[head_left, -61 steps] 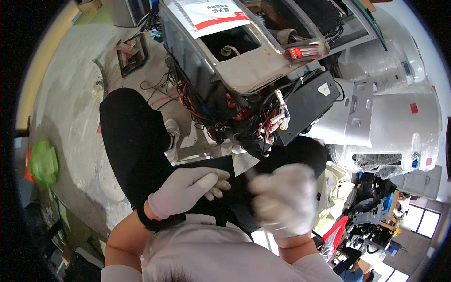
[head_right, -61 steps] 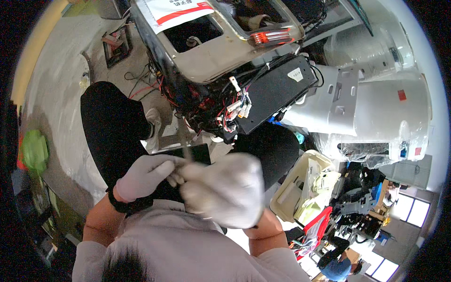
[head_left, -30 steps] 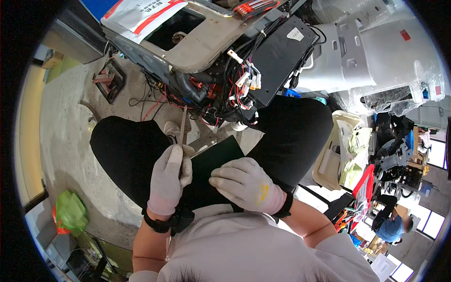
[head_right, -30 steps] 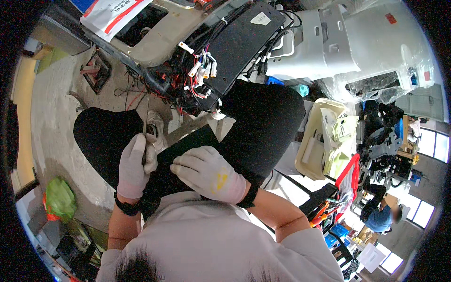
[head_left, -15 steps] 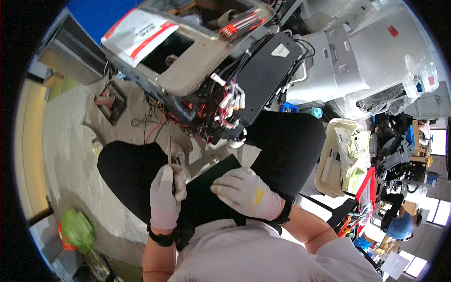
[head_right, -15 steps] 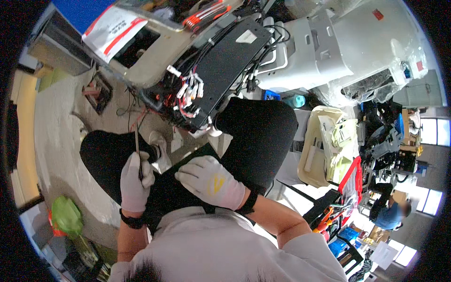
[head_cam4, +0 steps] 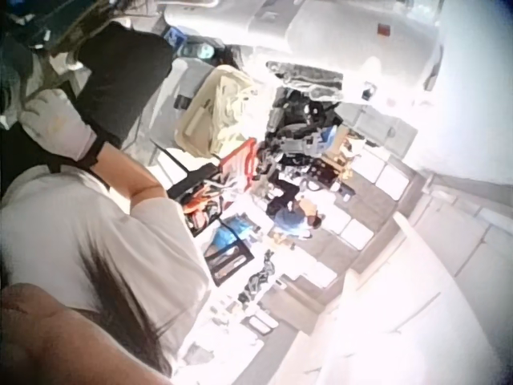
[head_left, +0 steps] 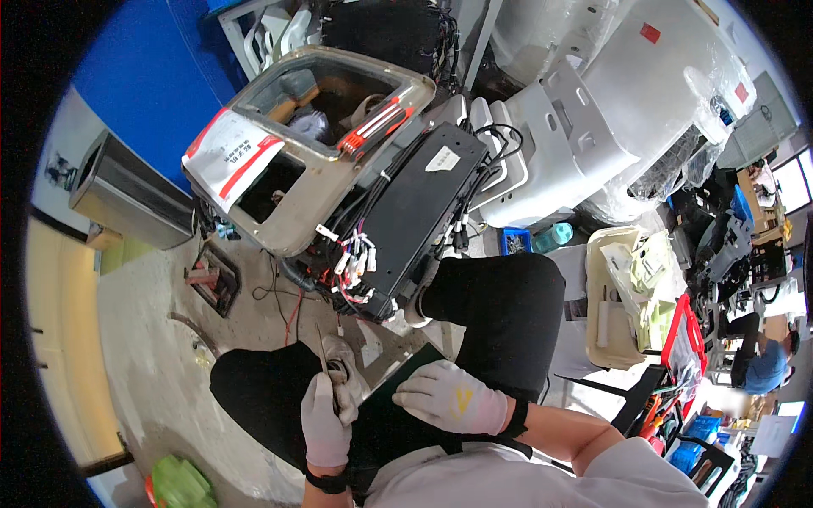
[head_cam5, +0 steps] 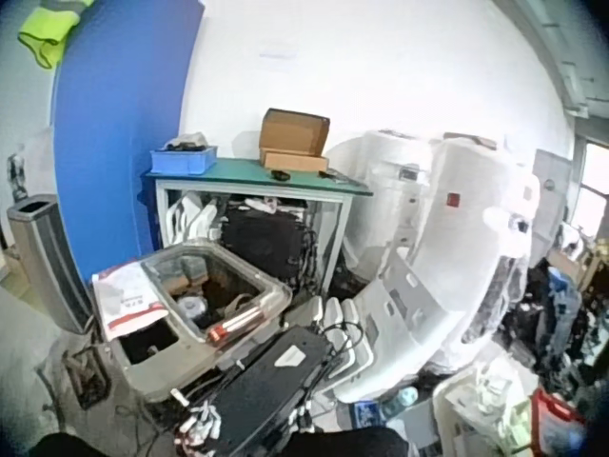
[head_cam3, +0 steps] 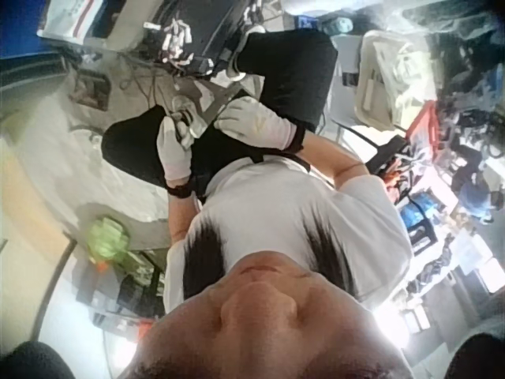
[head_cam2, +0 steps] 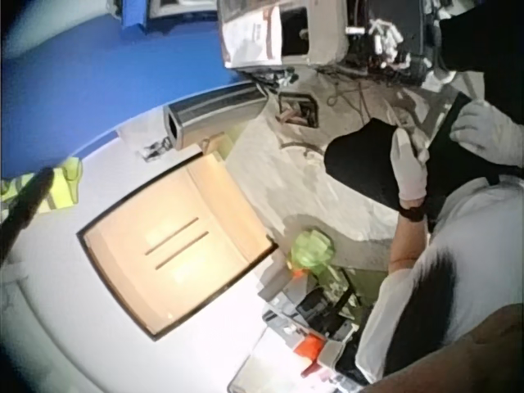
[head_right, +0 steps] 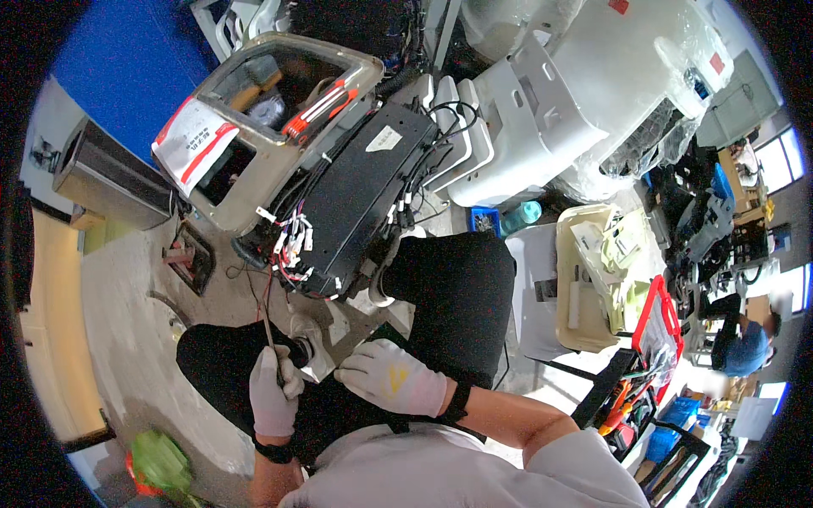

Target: Repairing and wiring an industrial electromechanical machine.

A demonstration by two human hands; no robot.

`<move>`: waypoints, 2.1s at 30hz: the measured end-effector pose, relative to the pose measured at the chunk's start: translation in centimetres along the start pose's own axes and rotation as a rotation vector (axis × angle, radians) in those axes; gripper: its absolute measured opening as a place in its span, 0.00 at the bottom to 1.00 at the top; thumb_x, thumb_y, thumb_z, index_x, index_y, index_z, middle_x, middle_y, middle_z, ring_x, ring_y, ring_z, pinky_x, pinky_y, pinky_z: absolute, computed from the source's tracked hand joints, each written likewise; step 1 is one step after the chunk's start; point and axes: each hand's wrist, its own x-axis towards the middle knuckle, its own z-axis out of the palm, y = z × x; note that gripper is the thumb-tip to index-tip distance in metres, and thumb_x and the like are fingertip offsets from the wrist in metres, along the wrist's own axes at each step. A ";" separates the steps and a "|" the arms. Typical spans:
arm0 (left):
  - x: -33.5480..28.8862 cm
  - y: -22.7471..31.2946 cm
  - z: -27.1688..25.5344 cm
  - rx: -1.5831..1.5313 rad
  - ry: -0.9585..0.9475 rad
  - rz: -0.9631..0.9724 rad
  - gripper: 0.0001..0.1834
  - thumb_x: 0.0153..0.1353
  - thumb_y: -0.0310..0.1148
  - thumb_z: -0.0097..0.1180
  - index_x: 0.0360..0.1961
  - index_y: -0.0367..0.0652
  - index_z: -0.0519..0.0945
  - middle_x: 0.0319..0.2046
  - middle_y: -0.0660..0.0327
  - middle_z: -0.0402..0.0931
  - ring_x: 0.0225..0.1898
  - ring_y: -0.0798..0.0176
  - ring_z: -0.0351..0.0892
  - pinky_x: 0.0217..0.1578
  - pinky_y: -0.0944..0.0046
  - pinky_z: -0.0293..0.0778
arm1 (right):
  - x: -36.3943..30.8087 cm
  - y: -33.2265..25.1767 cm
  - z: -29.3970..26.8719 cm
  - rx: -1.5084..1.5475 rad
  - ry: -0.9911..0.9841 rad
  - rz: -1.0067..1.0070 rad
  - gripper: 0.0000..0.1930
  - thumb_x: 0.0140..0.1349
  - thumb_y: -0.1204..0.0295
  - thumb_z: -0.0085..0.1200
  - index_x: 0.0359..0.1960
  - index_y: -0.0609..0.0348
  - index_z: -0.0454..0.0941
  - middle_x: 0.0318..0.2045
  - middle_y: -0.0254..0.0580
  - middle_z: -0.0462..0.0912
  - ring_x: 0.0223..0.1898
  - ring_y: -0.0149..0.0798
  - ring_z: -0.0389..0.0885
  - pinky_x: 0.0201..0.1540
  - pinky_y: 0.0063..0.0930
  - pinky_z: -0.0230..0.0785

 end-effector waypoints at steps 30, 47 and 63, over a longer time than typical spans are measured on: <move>0.8 -1.8 1.9 -0.034 -0.050 -0.069 0.15 0.74 0.41 0.42 0.42 0.39 0.73 0.20 0.69 0.61 0.15 0.75 0.55 0.16 0.72 0.52 | -2.0 2.9 1.6 0.018 0.061 0.049 0.08 0.59 0.69 0.56 0.38 0.56 0.79 0.37 0.35 0.80 0.40 0.39 0.77 0.43 0.32 0.70; 1.3 -2.5 1.8 0.085 0.055 -0.100 0.16 0.74 0.41 0.41 0.41 0.38 0.73 0.19 0.68 0.62 0.14 0.74 0.55 0.17 0.72 0.53 | 1.1 2.4 5.0 0.546 0.109 0.170 0.12 0.65 0.62 0.47 0.38 0.54 0.80 0.35 0.44 0.80 0.41 0.49 0.76 0.48 0.43 0.68; 3.0 -3.3 2.3 0.091 0.005 -0.182 0.17 0.74 0.42 0.42 0.42 0.38 0.74 0.20 0.68 0.63 0.15 0.74 0.56 0.17 0.72 0.53 | 1.1 5.0 8.1 0.502 -0.022 0.557 0.12 0.64 0.61 0.48 0.39 0.53 0.80 0.35 0.47 0.81 0.41 0.51 0.79 0.46 0.44 0.71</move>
